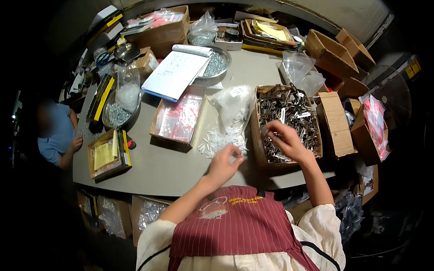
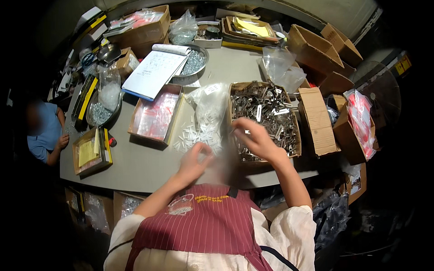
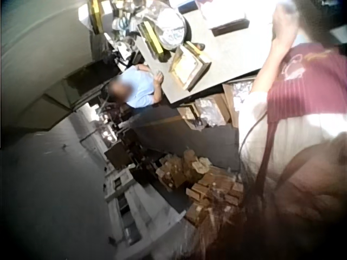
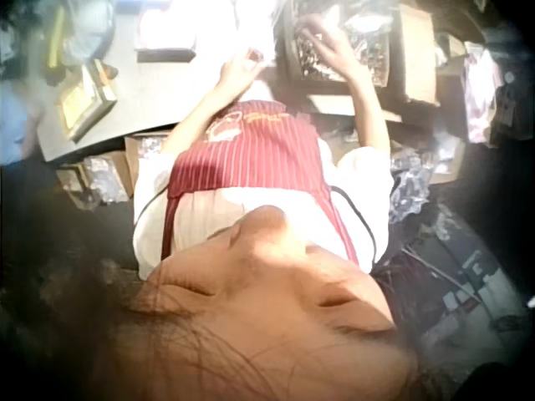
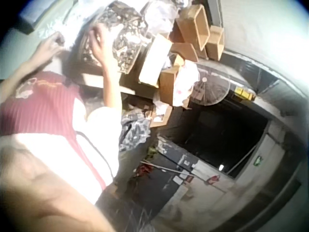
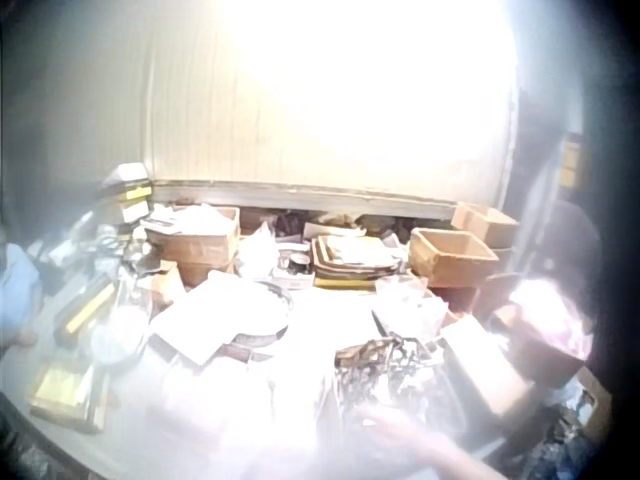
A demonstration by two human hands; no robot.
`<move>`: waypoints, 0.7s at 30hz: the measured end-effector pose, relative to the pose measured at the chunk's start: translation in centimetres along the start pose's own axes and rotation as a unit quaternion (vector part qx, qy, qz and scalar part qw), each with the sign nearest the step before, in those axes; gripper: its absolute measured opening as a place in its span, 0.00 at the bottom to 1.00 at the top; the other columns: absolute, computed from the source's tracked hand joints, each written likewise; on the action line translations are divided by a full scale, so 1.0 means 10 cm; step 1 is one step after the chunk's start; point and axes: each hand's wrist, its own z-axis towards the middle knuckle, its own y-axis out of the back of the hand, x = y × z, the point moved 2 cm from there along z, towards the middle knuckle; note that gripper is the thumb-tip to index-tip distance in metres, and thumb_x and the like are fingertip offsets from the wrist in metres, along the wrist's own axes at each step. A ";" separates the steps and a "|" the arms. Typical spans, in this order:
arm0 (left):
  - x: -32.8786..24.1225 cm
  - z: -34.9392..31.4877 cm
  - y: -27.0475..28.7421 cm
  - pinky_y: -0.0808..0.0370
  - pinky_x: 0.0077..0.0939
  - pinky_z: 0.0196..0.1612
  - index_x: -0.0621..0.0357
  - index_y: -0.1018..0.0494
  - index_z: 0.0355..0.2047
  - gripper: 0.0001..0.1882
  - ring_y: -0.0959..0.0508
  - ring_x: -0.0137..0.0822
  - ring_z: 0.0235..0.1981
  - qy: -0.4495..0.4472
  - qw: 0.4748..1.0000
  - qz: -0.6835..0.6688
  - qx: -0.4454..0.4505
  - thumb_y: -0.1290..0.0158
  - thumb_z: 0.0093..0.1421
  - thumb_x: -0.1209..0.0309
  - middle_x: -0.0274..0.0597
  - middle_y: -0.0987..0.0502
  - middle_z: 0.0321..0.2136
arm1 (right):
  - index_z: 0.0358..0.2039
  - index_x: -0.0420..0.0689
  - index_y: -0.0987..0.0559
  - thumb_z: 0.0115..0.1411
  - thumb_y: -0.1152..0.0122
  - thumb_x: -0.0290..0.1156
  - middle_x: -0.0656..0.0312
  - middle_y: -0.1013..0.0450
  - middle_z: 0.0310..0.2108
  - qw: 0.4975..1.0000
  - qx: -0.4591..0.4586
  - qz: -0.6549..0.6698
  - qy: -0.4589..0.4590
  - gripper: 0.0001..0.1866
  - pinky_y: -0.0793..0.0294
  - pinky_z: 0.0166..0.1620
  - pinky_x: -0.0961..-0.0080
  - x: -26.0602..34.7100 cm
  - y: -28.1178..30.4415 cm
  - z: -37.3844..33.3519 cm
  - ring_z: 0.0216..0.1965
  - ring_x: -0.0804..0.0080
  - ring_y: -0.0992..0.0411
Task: The person repeatedly picks small metal fasteners from a cardboard box, separates them, and places them into a smaller container on the table. The task continues in a repetitive loop throughout the clip.
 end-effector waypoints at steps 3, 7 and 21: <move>-0.31 0.15 -0.04 0.24 0.41 0.42 0.61 0.28 0.39 0.14 0.18 0.50 0.38 -0.013 0.999 -0.043 0.030 0.39 0.54 0.79 0.50 0.20 0.33 | 0.47 0.41 0.23 0.58 0.40 0.19 0.53 0.30 0.37 0.977 0.131 -0.141 0.090 0.15 0.28 0.47 0.63 0.43 -0.20 -0.05 0.41 0.53 0.27; -0.30 0.13 -0.09 0.25 0.44 0.42 0.62 0.28 0.41 0.17 0.20 0.57 0.40 -0.117 0.991 0.058 0.007 0.38 0.51 0.79 0.55 0.20 0.36 | 0.44 0.40 0.20 0.59 0.35 0.25 0.54 0.29 0.36 0.961 0.145 -0.199 0.125 0.12 0.26 0.43 0.61 0.49 -0.39 -0.04 0.37 0.52 0.26; -0.28 -0.02 0.31 0.23 0.24 0.47 0.67 0.23 0.45 0.13 0.20 0.27 0.41 0.022 0.965 -0.240 0.103 0.38 0.62 0.74 0.38 0.18 0.39 | 0.44 0.40 0.20 0.57 0.33 0.24 0.52 0.28 0.57 0.963 0.115 -0.146 0.195 0.13 0.28 0.59 0.61 0.71 -0.47 0.13 0.57 0.51 0.29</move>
